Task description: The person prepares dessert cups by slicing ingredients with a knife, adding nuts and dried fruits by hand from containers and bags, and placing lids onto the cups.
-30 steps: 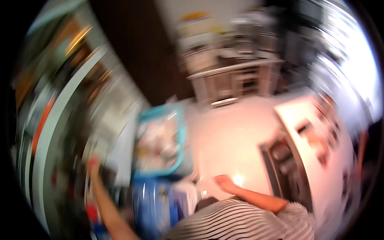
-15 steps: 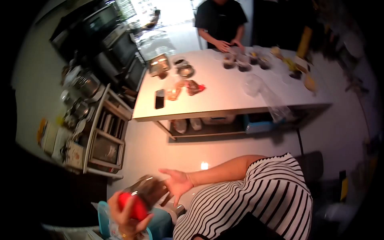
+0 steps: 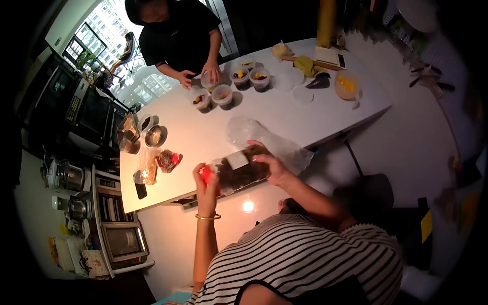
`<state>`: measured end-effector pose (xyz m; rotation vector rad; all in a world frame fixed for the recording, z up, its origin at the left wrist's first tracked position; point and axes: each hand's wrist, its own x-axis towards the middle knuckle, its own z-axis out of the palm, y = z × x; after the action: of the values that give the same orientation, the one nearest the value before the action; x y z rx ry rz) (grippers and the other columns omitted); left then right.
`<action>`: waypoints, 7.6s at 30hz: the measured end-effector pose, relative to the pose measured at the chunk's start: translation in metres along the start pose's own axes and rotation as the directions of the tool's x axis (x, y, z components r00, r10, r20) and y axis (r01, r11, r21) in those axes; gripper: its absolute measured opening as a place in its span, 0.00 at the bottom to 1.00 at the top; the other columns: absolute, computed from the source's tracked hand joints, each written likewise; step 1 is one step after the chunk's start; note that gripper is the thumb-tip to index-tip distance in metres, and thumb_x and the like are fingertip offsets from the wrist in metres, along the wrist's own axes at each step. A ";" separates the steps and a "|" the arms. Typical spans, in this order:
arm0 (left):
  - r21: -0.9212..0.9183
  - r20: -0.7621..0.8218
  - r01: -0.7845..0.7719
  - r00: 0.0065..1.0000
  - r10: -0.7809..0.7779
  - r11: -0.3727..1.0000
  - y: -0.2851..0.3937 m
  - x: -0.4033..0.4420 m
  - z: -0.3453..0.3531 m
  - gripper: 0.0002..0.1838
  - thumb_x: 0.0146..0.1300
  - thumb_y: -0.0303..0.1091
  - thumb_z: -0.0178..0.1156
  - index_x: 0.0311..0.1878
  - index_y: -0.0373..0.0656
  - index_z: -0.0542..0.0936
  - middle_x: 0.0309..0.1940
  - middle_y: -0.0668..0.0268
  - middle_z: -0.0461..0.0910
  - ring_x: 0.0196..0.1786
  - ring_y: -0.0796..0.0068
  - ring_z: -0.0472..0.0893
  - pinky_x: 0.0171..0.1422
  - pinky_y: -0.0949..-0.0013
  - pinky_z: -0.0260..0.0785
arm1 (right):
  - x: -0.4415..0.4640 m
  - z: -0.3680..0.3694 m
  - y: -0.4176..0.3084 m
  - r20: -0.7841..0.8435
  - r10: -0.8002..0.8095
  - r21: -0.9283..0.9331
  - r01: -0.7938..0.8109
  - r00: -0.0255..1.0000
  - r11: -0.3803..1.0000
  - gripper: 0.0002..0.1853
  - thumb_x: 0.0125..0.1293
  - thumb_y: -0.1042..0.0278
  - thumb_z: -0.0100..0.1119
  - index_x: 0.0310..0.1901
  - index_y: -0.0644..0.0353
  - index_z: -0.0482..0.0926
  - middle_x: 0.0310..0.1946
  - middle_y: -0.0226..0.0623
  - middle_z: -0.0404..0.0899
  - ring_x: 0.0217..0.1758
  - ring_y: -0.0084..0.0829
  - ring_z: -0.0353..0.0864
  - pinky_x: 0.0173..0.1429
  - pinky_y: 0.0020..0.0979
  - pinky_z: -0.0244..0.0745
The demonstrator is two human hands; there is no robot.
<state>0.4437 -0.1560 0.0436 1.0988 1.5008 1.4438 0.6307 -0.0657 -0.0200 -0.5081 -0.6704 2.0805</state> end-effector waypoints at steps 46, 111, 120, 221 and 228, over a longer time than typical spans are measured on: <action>0.641 0.053 -0.105 0.994 0.093 0.761 -0.027 0.437 0.066 0.29 0.50 0.45 0.67 0.52 0.37 0.74 0.42 0.47 0.78 0.31 0.57 0.82 0.33 0.64 0.73 | 0.347 -0.044 -0.185 0.427 -0.436 -0.903 0.394 0.792 -0.170 0.13 0.52 0.73 0.64 0.41 0.64 0.77 0.39 0.41 0.77 0.39 0.41 0.79 0.45 0.32 0.74; 0.921 0.217 -0.247 0.967 0.130 0.302 -0.096 0.517 0.070 0.47 0.31 0.48 0.72 0.62 0.51 0.69 0.56 0.53 0.69 0.58 0.50 0.67 0.59 0.53 0.64 | 0.357 -0.006 -0.101 0.204 0.309 -0.821 0.334 0.929 -0.462 0.45 0.36 0.59 0.74 0.61 0.54 0.65 0.55 0.45 0.66 0.56 0.48 0.69 0.50 0.43 0.73; 0.750 0.442 -0.522 0.853 0.279 0.407 0.007 0.370 0.016 0.42 0.29 0.36 0.71 0.57 0.43 0.71 0.50 0.47 0.70 0.51 0.48 0.70 0.57 0.55 0.64 | 0.362 -0.034 -0.134 0.231 0.095 -0.862 0.249 0.968 -0.441 0.44 0.37 0.55 0.73 0.60 0.57 0.67 0.54 0.49 0.67 0.54 0.44 0.71 0.56 0.44 0.69; 0.443 0.144 0.085 0.976 -0.165 0.892 -0.032 0.212 0.145 0.54 0.25 0.34 0.74 0.63 0.35 0.60 0.48 0.54 0.76 0.50 0.61 0.78 0.55 0.65 0.70 | 0.246 -0.091 -0.149 -0.156 0.457 0.386 -0.373 0.876 0.844 0.24 0.68 0.55 0.36 0.53 0.67 0.72 0.47 0.47 0.78 0.51 0.39 0.77 0.56 0.36 0.72; 0.290 0.046 0.101 0.992 -0.119 0.952 -0.046 0.196 0.126 0.56 0.24 0.32 0.76 0.63 0.34 0.59 0.49 0.55 0.75 0.52 0.63 0.76 0.58 0.67 0.68 | 0.306 -0.089 -0.099 -0.124 0.554 0.343 -0.488 0.823 0.802 0.14 0.67 0.57 0.48 0.29 0.59 0.70 0.21 0.32 0.69 0.22 0.24 0.68 0.20 0.22 0.59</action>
<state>0.4935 0.0719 -0.0027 1.1986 1.7360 1.1281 0.5773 0.2618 -0.0593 -0.8041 -0.0672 2.5352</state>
